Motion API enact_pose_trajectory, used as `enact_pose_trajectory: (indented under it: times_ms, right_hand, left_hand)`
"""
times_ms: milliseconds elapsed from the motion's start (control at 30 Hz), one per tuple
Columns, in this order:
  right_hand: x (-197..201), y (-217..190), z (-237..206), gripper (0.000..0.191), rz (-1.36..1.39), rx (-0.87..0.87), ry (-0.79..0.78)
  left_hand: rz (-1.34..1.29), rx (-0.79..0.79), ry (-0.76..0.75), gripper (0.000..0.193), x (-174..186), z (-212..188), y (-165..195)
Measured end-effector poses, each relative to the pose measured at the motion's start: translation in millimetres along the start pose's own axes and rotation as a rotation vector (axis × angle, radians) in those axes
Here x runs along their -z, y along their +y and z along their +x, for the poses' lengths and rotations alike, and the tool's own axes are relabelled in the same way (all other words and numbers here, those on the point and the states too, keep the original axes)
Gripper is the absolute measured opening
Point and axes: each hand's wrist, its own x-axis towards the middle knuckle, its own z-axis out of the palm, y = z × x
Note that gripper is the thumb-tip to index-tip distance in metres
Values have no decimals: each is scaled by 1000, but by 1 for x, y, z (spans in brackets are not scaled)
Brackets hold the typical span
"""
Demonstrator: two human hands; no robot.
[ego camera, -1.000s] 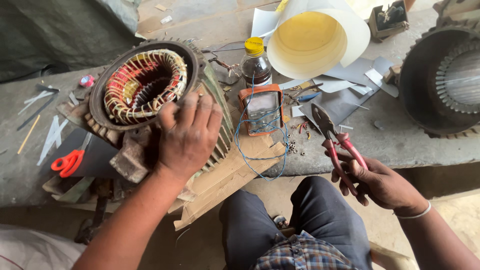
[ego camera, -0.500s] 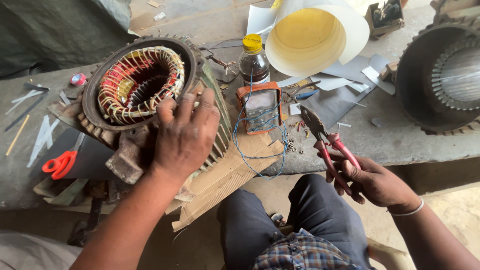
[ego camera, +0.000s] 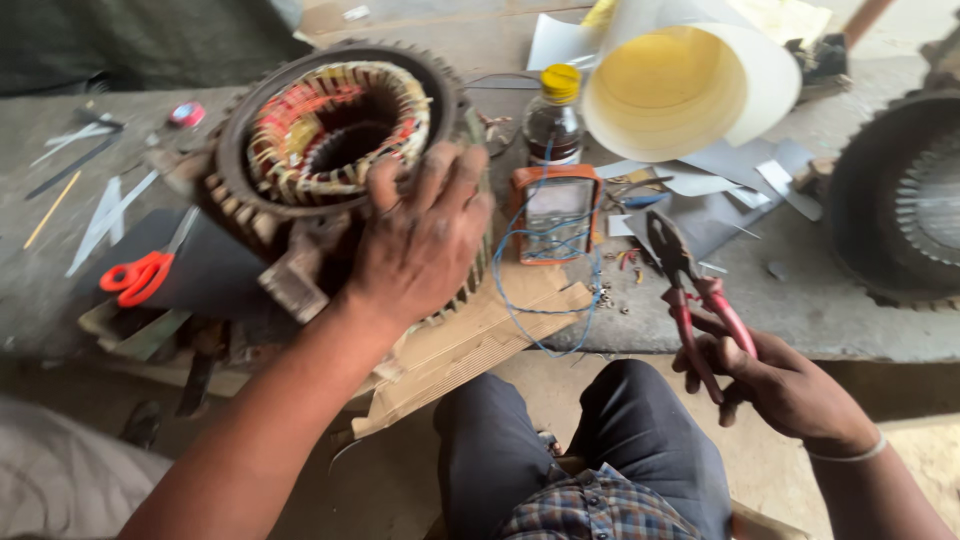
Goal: The person uses pliers to tighten a terminal on an electric motor stator and then connects a multimeter probe to test the connection. The person works at a bench with tools and parts visible.
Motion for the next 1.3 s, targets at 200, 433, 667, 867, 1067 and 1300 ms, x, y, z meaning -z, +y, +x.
enact_pose_trajectory:
  times_ms: [200,433,667,867,1067,1300]
  right_hand:
    - [-25,-8,-1,80,23,31,-96]
    - [-26,-3,-1,81,-55,60,-166]
    - [-21,5,-3,78,48,44,-178]
    - [-21,-2,-2,85,-72,46,-140]
    - [-17,2,-6,88,-38,0,-103]
    - [-4,26,-3,76,121,13,-153]
  left_hand:
    - [41,5,0,12,0,-6,-3]
    - [62,31,34,15,3,-11,-6]
    - [-67,23,55,16,1,-6,-3]
    - [-63,24,-22,13,2,0,-3]
    - [-148,51,17,19,14,1,-1]
    - [-144,51,-53,10,32,-6,-8]
